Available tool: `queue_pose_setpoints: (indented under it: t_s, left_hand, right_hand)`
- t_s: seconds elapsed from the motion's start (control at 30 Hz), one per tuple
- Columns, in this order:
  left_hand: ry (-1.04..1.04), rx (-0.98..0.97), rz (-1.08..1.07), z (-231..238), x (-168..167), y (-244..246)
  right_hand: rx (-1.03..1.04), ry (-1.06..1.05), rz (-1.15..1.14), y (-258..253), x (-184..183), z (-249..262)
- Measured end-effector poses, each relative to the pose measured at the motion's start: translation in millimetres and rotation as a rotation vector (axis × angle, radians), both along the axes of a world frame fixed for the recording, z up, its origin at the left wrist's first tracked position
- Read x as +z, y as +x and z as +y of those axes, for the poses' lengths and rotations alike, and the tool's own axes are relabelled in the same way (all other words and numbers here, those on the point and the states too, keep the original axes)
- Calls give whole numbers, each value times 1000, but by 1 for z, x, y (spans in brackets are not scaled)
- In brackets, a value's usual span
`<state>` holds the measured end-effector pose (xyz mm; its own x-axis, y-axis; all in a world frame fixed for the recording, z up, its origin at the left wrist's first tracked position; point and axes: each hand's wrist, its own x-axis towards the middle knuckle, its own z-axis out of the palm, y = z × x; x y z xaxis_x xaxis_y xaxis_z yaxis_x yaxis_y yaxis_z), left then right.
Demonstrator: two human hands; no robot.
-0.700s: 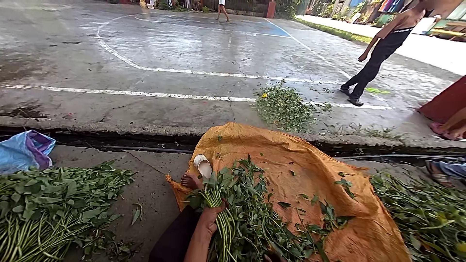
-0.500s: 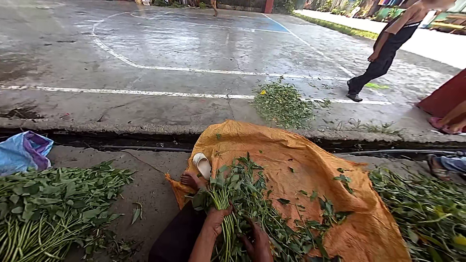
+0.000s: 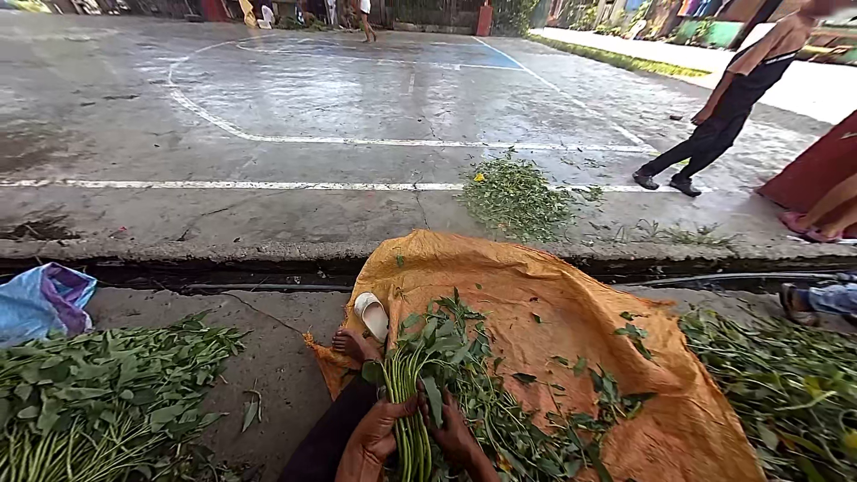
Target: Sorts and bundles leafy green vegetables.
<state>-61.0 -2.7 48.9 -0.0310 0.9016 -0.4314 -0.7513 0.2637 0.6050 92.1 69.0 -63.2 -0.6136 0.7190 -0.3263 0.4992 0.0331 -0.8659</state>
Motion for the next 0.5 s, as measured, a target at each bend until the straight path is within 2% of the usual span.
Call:
queue_pose_setpoints:
  t_s: [0.07, 0.13, 0.23, 0.37, 0.43, 0.5]
  left_hand:
    - [80, -55, -102, -2, -6, -3]
    - [175, -95, -196, -6, -6, -6]
    - [392, -138, -359, -8, -4, -11]
    - [545, -171, -499, -8, -2, -18]
    - [539, -199, -496, -10, -1, -17]
    - [522, -208, -481, -10, -1, -14]
  right_hand:
    - [14, -102, -29, -15, 9, 13]
    - [-97, -207, 53, -26, 13, 14]
    - [-273, -176, 165, -30, 0, 9]
    - [-722, -192, 231, -23, -15, 7]
    - [-907, -290, 413, -23, -9, 15]
    - [-949, -515, 764, -16, 10, 25]
